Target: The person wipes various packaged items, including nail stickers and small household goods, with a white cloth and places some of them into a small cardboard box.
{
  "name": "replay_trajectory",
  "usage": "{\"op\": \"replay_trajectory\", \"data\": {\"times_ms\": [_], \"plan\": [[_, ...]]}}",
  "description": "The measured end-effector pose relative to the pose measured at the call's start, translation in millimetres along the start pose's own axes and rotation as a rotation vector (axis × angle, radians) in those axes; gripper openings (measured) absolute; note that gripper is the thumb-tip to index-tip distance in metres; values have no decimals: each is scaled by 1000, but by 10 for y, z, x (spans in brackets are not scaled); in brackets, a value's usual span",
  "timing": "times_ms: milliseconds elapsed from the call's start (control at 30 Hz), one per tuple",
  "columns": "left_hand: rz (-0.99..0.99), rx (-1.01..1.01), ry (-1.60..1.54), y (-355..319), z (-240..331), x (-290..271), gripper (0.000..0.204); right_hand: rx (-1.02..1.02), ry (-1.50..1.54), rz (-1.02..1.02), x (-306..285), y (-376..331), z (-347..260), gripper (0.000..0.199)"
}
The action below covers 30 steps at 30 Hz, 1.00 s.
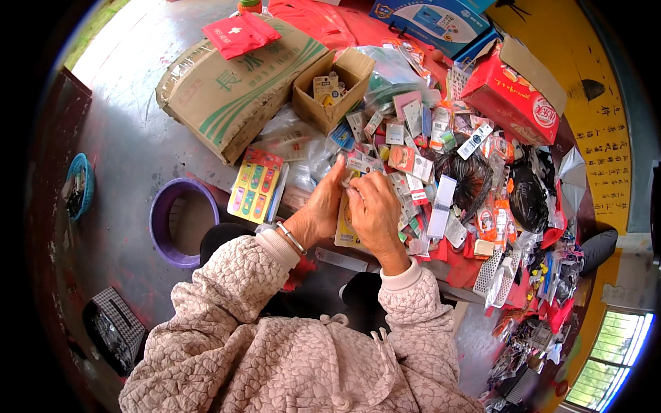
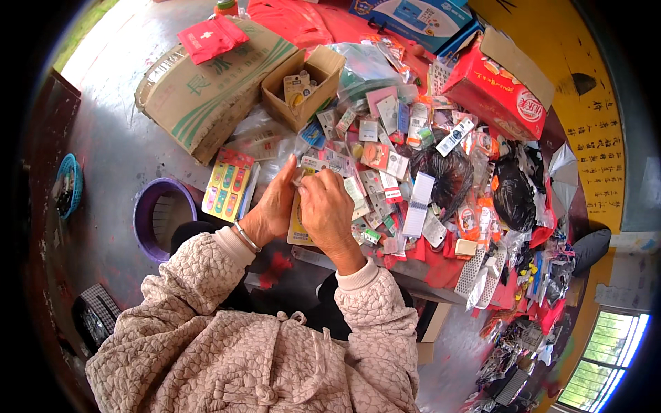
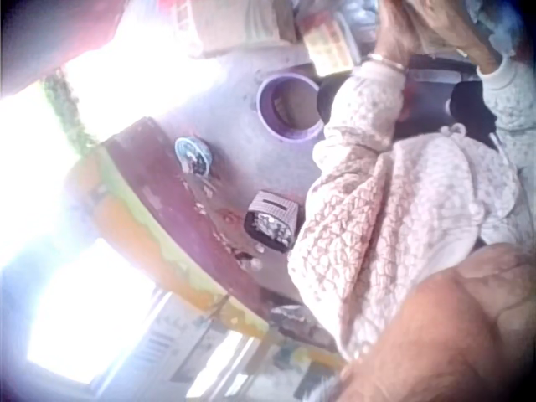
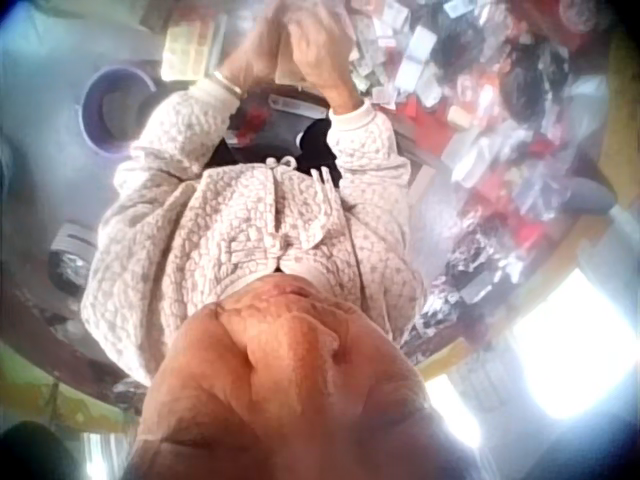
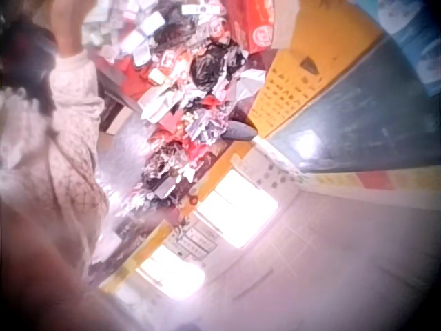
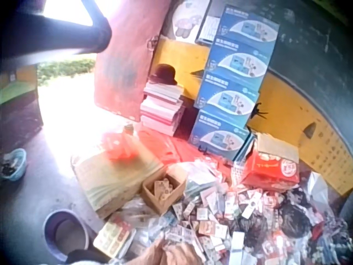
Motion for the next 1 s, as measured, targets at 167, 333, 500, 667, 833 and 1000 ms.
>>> {"op": "replay_trajectory", "data": {"times_ms": [167,333,500,667,833,1000], "plan": [[-42,-62,-54,26,-38,-16,41,-211,-15,-118,-56,16,-143,12],[-44,-22,-95,-3,35,8,41,-224,168,-248,-168,60,-215,12],[25,323,-31,-51,385,118,37,208,590,-74,-706,-63,308,6],[89,275,23,-16,353,28,37,661,796,110,-537,-249,841,22],[122,290,142,-3,302,68,39,728,1020,-271,11,-314,531,26],[111,390,339,49,332,10,47,686,935,-82,-192,-272,707,22]]}}
Point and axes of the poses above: each hand's wrist, its own y-axis towards the middle knuckle, its own x-axis out of the palm, z = x × y, the point moved 5 cm from there along y, towards the middle knuckle, and after that the axes turned 2 degrees about -x, right-handed, at the moved point
